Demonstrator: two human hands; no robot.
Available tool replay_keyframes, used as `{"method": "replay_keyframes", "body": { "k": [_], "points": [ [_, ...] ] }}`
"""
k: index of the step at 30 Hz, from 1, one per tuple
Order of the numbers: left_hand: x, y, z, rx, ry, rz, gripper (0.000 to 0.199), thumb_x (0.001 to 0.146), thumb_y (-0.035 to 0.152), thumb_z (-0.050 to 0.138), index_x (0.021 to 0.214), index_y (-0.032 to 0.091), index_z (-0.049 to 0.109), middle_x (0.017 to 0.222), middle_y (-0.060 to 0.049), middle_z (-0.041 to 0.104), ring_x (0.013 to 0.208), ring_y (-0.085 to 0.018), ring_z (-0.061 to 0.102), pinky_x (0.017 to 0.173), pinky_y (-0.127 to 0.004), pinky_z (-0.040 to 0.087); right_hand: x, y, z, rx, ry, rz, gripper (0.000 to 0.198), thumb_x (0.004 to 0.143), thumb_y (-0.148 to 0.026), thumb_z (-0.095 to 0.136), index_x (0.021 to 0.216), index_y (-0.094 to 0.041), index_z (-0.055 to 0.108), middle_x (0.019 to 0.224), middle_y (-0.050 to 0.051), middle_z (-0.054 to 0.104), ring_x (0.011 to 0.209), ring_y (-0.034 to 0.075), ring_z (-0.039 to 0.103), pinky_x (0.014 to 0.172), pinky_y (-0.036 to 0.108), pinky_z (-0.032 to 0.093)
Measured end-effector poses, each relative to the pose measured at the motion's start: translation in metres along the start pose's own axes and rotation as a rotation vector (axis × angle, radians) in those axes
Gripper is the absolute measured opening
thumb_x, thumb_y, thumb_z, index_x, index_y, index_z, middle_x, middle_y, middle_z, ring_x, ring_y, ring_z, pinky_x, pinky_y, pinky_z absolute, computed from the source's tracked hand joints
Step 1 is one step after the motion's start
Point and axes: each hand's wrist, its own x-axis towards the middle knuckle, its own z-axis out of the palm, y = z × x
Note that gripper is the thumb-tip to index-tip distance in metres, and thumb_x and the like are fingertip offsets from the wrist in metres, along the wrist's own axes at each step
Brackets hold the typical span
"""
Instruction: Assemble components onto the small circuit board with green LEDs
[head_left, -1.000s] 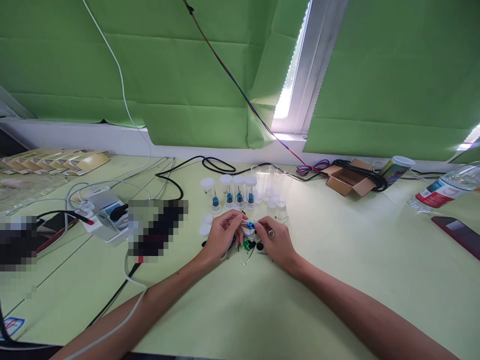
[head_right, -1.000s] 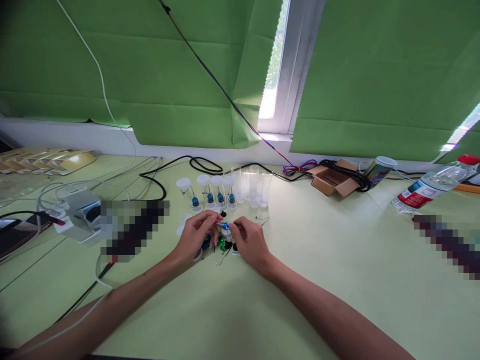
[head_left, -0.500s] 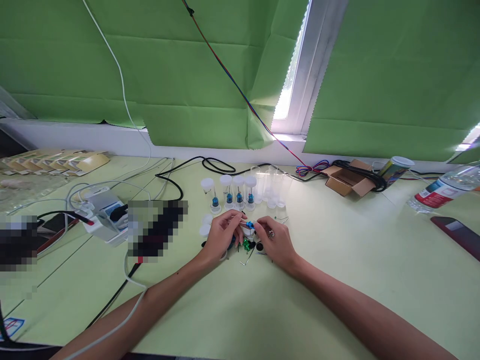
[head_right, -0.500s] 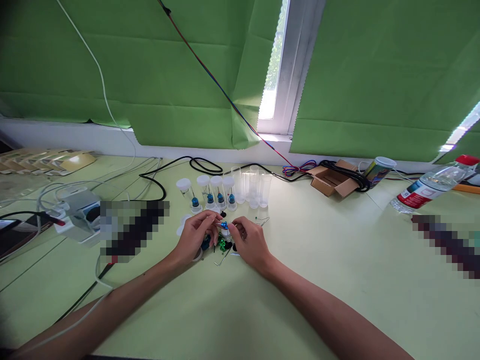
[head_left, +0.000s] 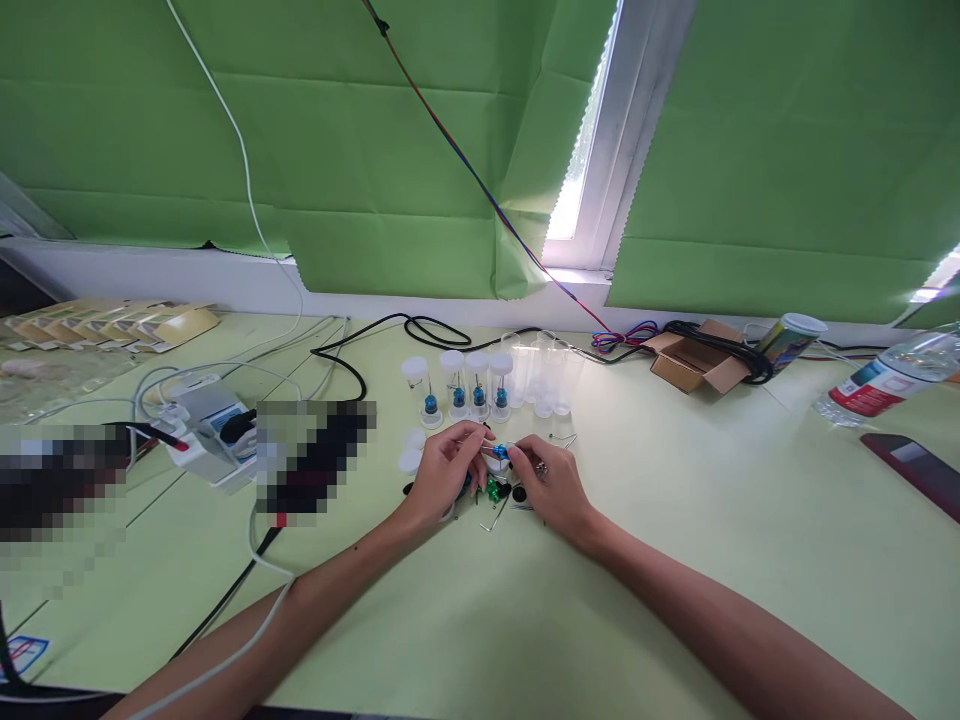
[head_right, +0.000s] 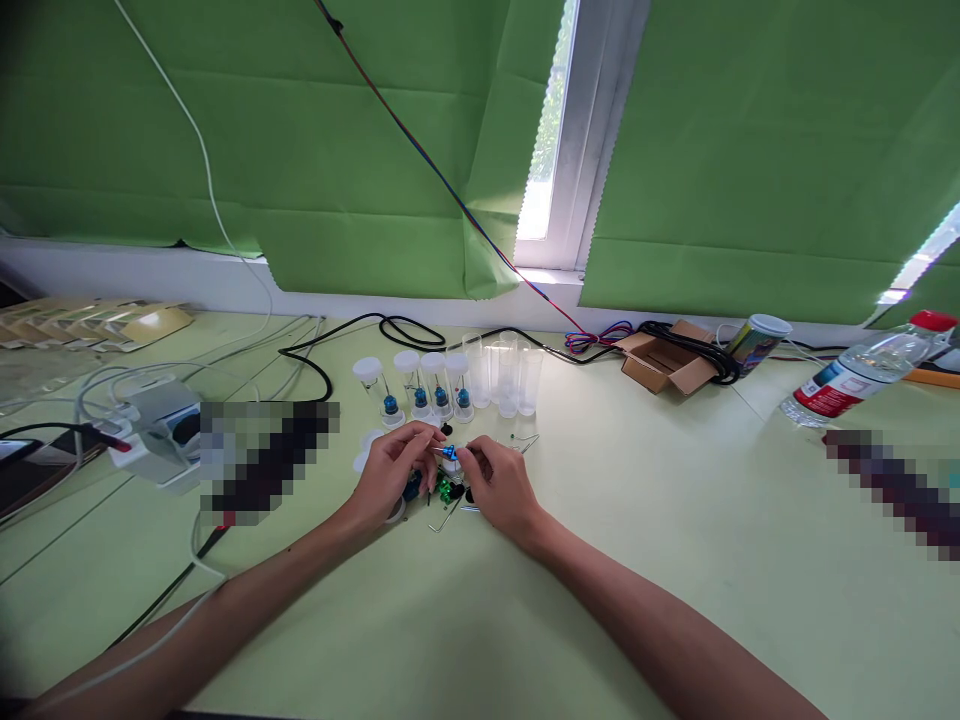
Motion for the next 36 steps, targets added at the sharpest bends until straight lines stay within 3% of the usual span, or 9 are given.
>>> {"method": "replay_keyframes", "body": {
  "k": [6, 11, 15, 21, 36],
  "points": [
    [-0.0011, 0.0007, 0.0, 0.001, -0.014, 0.0, 0.028, 0.087, 0.045, 0.057, 0.083, 0.017, 0.061, 0.047, 0.003, 0.057, 0.039, -0.013, 0.055, 0.037, -0.021, 0.04, 0.0007, 0.0032, 0.001, -0.045, -0.013, 0.0, 0.043, 0.098, -0.04, 0.041, 0.062, -0.019, 0.051, 0.054, -0.002, 0.053, 0.05, 0.011, 0.044, 0.053, 0.024, 0.035],
    [-0.0011, 0.0006, 0.0, 0.008, -0.012, -0.002, 0.028, 0.087, 0.045, 0.056, 0.083, 0.017, 0.061, 0.047, 0.003, 0.057, 0.039, -0.013, 0.055, 0.038, -0.021, 0.041, 0.0004, 0.0041, 0.0015, -0.059, -0.025, 0.014, 0.044, 0.099, -0.039, 0.039, 0.06, -0.019, 0.046, 0.053, -0.003, 0.051, 0.049, 0.01, 0.043, 0.053, 0.024, 0.035],
    [-0.0002, -0.0005, -0.0003, 0.002, -0.01, -0.005, 0.028, 0.088, 0.044, 0.056, 0.083, 0.017, 0.061, 0.046, 0.003, 0.057, 0.038, -0.013, 0.054, 0.038, -0.021, 0.041, 0.0004, 0.0029, 0.0009, -0.047, -0.025, 0.015, 0.042, 0.099, -0.039, 0.04, 0.065, -0.018, 0.052, 0.055, -0.002, 0.055, 0.051, 0.011, 0.047, 0.054, 0.024, 0.037],
    [0.0002, -0.0003, 0.0003, -0.006, -0.005, -0.007, 0.028, 0.088, 0.044, 0.055, 0.083, 0.017, 0.06, 0.046, 0.003, 0.056, 0.038, -0.012, 0.054, 0.037, -0.021, 0.041, -0.0005, -0.0003, -0.0005, 0.008, -0.02, 0.005, 0.028, 0.096, -0.038, 0.047, 0.087, -0.017, 0.061, 0.064, 0.001, 0.062, 0.056, 0.012, 0.052, 0.057, 0.023, 0.042],
    [-0.0004, -0.0001, 0.0002, -0.001, -0.013, -0.011, 0.028, 0.087, 0.045, 0.056, 0.084, 0.017, 0.06, 0.045, 0.003, 0.056, 0.038, -0.013, 0.055, 0.037, -0.021, 0.041, 0.0, 0.0038, 0.0018, 0.003, -0.035, 0.0, 0.031, 0.096, -0.038, 0.046, 0.081, -0.016, 0.063, 0.06, 0.0, 0.061, 0.054, 0.012, 0.052, 0.056, 0.024, 0.041]
  ]
}}
